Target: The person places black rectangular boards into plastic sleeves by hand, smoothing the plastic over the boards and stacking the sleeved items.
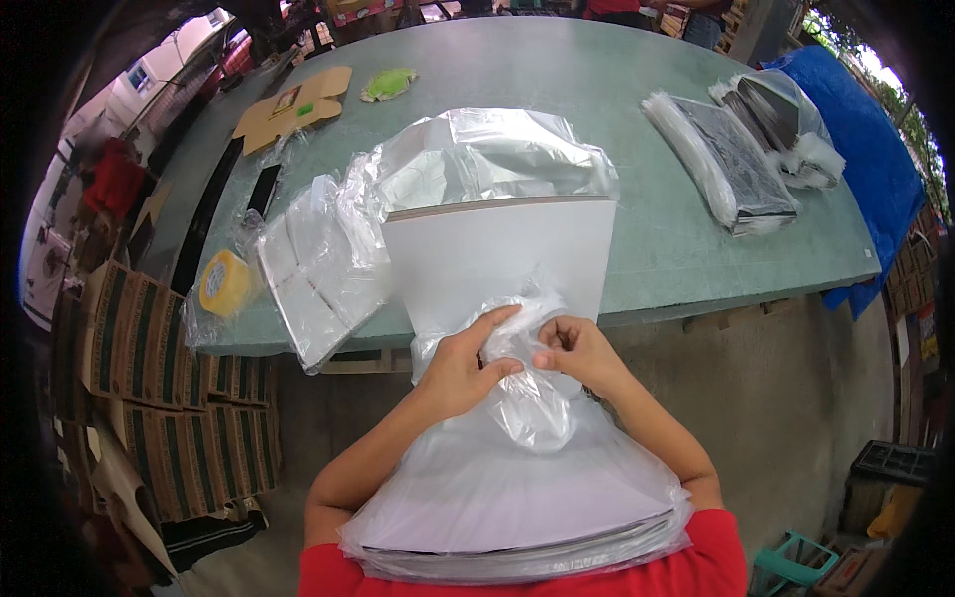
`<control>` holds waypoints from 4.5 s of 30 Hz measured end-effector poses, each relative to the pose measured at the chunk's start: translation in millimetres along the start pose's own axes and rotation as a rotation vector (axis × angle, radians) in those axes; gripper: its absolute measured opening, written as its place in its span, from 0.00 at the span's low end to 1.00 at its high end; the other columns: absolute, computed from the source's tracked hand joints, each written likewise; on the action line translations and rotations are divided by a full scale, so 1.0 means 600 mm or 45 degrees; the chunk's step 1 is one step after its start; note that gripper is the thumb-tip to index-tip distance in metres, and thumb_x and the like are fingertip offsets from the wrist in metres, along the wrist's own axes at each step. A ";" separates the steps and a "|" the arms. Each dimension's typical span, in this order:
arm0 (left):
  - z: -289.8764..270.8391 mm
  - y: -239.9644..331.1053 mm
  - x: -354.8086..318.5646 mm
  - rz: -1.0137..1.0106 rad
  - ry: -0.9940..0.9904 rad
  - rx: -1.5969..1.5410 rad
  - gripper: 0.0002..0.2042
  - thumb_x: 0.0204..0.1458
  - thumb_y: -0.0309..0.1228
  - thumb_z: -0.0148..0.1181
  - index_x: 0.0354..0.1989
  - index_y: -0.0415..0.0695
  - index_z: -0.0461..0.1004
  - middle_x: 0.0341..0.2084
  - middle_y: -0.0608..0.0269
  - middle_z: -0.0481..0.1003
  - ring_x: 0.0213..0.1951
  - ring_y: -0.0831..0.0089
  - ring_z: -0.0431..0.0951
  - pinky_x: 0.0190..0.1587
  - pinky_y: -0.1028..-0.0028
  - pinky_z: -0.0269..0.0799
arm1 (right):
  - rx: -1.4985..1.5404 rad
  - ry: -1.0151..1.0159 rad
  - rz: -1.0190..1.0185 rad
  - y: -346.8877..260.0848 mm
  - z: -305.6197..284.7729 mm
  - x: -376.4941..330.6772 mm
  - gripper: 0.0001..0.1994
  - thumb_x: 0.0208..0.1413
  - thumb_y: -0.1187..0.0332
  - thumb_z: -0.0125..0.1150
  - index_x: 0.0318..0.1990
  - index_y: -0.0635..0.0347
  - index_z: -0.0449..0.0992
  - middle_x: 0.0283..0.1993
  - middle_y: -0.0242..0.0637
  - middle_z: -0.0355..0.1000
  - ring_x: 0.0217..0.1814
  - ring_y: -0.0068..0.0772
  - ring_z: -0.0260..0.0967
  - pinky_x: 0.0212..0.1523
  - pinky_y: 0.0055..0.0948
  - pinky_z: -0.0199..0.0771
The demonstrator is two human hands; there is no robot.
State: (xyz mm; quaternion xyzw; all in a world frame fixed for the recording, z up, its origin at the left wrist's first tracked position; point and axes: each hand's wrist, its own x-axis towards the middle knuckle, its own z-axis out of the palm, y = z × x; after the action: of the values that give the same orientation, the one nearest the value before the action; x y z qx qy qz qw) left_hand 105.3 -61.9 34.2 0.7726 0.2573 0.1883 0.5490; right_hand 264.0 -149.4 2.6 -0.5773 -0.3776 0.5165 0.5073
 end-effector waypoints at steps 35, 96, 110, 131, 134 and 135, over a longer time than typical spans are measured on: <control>-0.145 -0.044 -0.056 -0.160 0.257 0.045 0.06 0.45 0.26 0.53 0.20 0.37 0.70 0.16 0.65 0.69 0.22 0.84 0.64 0.25 0.82 0.60 | 0.658 -0.331 -0.144 -0.053 -0.005 -0.002 0.18 0.51 0.56 0.51 0.17 0.58 0.64 0.17 0.26 0.59 0.20 0.15 0.56 0.22 0.18 0.55; -0.195 -0.009 0.055 0.421 0.625 0.799 0.16 0.38 0.14 0.48 0.37 0.42 0.71 0.34 0.58 0.69 0.33 0.68 0.70 0.35 0.78 0.65 | -1.319 0.682 -0.839 -0.113 -0.129 0.048 0.30 0.27 0.90 0.45 0.45 0.56 0.69 0.40 0.39 0.66 0.43 0.37 0.61 0.42 0.29 0.62; -0.126 -0.274 -0.101 -0.703 -0.416 -1.063 0.11 0.42 0.32 0.56 0.33 0.39 0.68 0.27 0.63 0.70 0.30 0.78 0.70 0.32 0.84 0.63 | 0.688 -0.201 0.574 0.253 -0.179 -0.045 0.12 0.37 0.75 0.55 0.34 0.66 0.66 0.27 0.33 0.67 0.25 0.21 0.64 0.28 0.18 0.64; -0.097 -0.203 -0.122 -0.421 -0.481 0.088 0.12 0.42 0.34 0.57 0.29 0.38 0.70 0.21 0.64 0.69 0.27 0.75 0.68 0.33 0.74 0.63 | -0.785 0.393 0.383 0.173 -0.076 -0.054 0.16 0.45 0.79 0.40 0.44 0.62 0.56 0.28 0.52 0.67 0.31 0.49 0.68 0.32 0.37 0.64; -0.100 -0.227 -0.125 -0.724 -0.554 -0.211 0.11 0.40 0.33 0.58 0.29 0.38 0.69 0.21 0.63 0.70 0.25 0.74 0.68 0.29 0.74 0.63 | -0.838 0.463 0.318 0.144 -0.062 -0.060 0.14 0.45 0.78 0.41 0.43 0.62 0.57 0.27 0.52 0.67 0.29 0.50 0.68 0.31 0.38 0.64; -0.111 -0.232 -0.120 -0.910 -0.494 -0.498 0.12 0.40 0.33 0.59 0.29 0.38 0.69 0.21 0.64 0.70 0.24 0.75 0.68 0.28 0.75 0.63 | -0.839 0.471 0.369 0.150 -0.065 -0.061 0.14 0.45 0.77 0.41 0.42 0.63 0.57 0.28 0.53 0.67 0.31 0.51 0.68 0.31 0.39 0.64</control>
State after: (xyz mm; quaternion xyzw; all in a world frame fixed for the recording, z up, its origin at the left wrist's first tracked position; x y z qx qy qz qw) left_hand -16.7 -18.7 -76.2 0.5379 0.3601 -0.1163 0.7533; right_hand 287.3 -210.4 -79.3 -0.8395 -0.3400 0.3212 0.2765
